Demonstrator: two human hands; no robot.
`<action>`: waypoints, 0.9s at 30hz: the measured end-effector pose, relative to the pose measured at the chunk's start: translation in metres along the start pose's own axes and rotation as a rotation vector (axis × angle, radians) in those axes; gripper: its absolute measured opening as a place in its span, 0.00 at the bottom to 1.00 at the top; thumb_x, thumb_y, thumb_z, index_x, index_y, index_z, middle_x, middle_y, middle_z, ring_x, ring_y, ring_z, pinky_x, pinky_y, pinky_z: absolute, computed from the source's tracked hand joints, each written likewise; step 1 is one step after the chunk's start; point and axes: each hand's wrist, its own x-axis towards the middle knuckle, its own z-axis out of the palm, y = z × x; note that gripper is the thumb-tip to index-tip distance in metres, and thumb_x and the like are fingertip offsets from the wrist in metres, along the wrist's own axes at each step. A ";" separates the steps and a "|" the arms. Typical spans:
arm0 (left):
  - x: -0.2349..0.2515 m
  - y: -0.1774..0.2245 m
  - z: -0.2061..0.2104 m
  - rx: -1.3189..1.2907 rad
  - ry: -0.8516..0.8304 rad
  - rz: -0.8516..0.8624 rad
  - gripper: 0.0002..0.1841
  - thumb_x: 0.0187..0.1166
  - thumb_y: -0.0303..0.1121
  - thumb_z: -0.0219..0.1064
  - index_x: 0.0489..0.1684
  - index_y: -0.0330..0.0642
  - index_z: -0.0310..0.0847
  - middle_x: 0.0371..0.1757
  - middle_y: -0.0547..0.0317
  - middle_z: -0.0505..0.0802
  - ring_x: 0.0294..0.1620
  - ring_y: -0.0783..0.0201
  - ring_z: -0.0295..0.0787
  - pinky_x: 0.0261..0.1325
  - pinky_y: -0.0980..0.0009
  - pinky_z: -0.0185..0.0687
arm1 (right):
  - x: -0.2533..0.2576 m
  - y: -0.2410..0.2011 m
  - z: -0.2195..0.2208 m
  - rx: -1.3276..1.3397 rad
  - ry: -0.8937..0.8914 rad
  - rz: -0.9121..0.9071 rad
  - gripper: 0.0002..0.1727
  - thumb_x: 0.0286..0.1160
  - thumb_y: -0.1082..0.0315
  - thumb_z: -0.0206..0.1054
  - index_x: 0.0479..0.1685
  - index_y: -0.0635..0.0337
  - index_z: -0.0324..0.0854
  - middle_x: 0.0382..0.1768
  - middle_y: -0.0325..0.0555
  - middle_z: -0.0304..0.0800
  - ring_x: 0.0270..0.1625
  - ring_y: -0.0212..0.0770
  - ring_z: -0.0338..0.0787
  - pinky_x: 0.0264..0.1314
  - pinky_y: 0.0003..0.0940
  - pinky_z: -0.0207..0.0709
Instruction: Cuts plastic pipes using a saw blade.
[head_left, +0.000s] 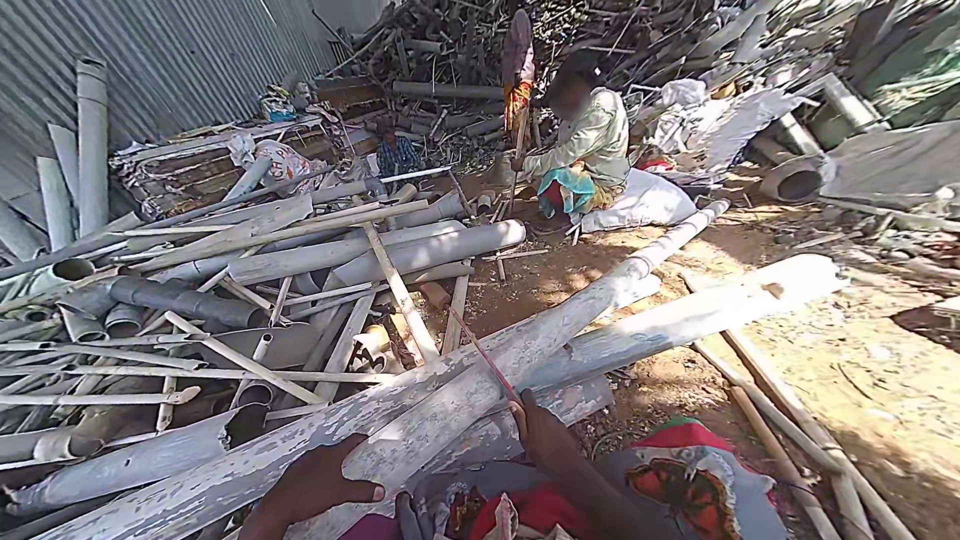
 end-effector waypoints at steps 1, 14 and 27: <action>-0.002 0.002 0.002 0.004 -0.008 -0.002 0.49 0.65 0.64 0.78 0.87 0.52 0.66 0.71 0.35 0.86 0.74 0.37 0.81 0.75 0.34 0.69 | 0.017 0.011 -0.013 0.049 0.051 0.104 0.28 0.97 0.50 0.37 0.74 0.66 0.65 0.52 0.68 0.87 0.61 0.66 0.89 0.61 0.60 0.79; 0.004 0.001 0.001 -0.046 -0.096 0.053 0.49 0.66 0.60 0.79 0.88 0.46 0.65 0.73 0.33 0.84 0.76 0.37 0.79 0.78 0.36 0.67 | -0.012 0.012 0.027 0.103 -0.033 -0.198 0.27 0.94 0.54 0.46 0.68 0.73 0.71 0.41 0.69 0.89 0.51 0.69 0.91 0.55 0.63 0.80; 0.000 -0.003 0.008 -0.148 -0.020 0.100 0.48 0.68 0.59 0.78 0.92 0.57 0.60 0.79 0.41 0.81 0.81 0.40 0.75 0.81 0.35 0.63 | -0.005 0.017 0.030 0.086 0.079 -0.284 0.27 0.91 0.55 0.49 0.63 0.76 0.75 0.35 0.70 0.89 0.44 0.71 0.92 0.47 0.64 0.81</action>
